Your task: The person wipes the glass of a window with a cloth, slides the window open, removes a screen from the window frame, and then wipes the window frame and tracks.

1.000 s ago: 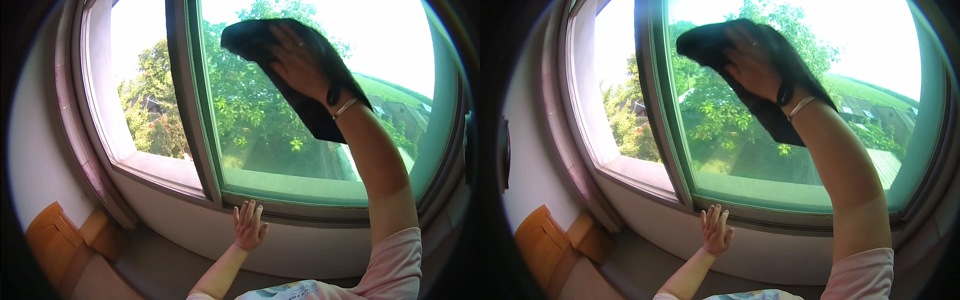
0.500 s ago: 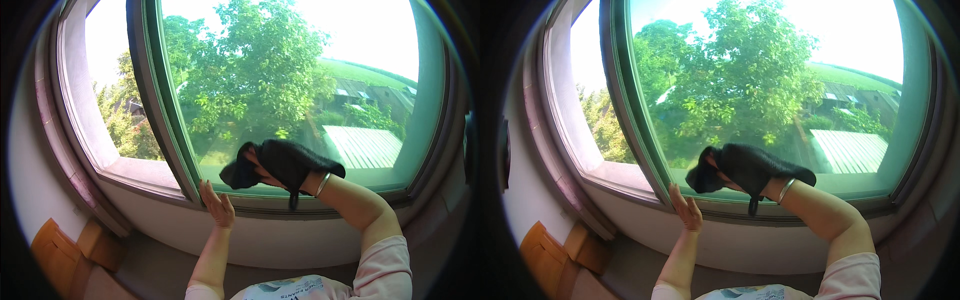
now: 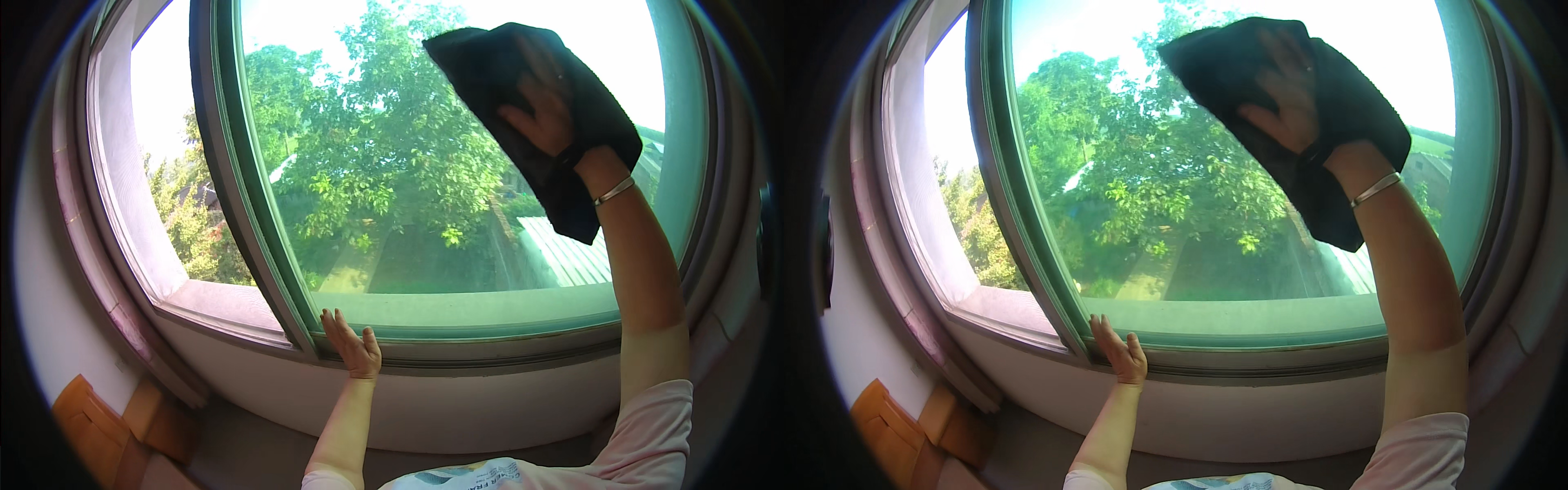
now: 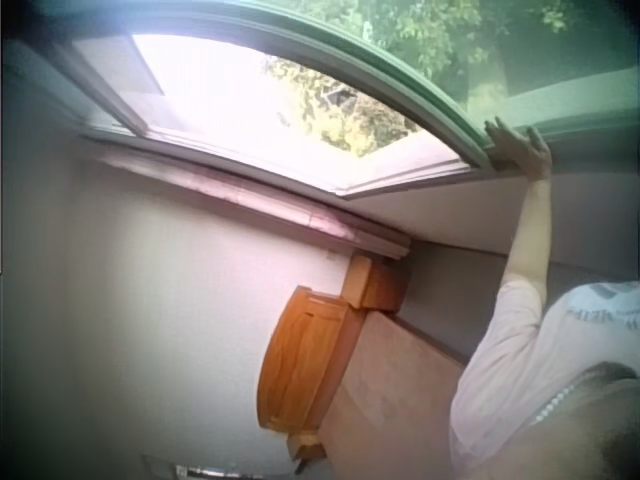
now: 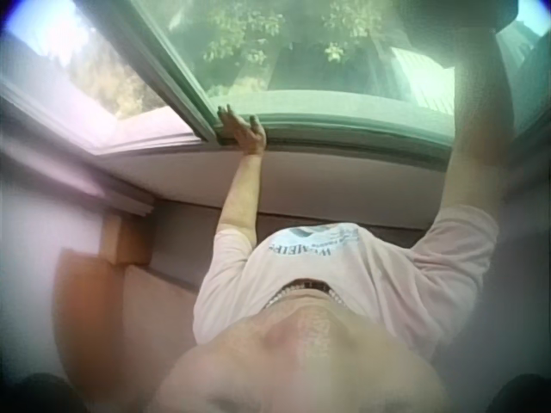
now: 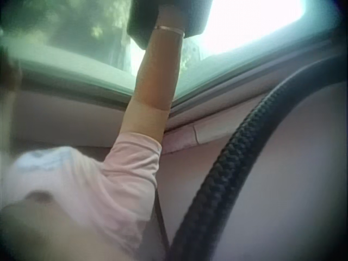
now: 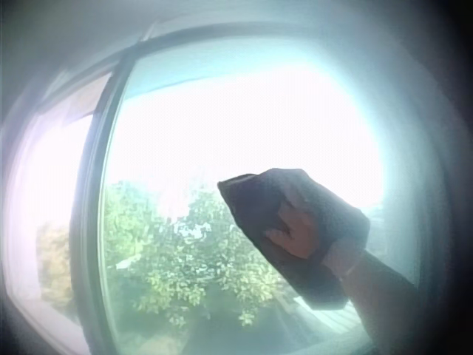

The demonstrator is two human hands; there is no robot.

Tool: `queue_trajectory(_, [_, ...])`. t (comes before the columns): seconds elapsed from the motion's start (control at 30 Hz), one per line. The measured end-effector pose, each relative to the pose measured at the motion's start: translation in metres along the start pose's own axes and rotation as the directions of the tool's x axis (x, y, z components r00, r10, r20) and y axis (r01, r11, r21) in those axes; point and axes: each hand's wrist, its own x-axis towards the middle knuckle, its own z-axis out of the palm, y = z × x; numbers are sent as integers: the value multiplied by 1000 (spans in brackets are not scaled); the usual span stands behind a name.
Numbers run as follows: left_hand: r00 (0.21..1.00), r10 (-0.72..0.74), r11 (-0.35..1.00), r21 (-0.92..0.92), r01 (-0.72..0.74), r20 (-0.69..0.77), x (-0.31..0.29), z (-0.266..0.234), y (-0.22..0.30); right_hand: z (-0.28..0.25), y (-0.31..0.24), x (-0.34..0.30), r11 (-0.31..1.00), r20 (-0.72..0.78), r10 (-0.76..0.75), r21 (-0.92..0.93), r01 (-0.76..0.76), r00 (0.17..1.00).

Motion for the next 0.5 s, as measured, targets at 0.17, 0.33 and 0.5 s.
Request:
queue_trajectory(0.17, [998, 30, 995, 91, -25, -51, -7, 3, -7, -20, -32, -10, 974, 100, 198, -129, -185, 975])
queue_trajectory(0.33, [997, 44, 996, 86, -38, -58, -5, 6, -3, -33, -106, -138, 983, 452, 10, 159, -91, 892])
queue_trajectory(0.5, [996, 60, 991, 121, -52, -64, -2, 11, -8, -48, -118, -202, 851, 778, -156, 418, -316, 609])
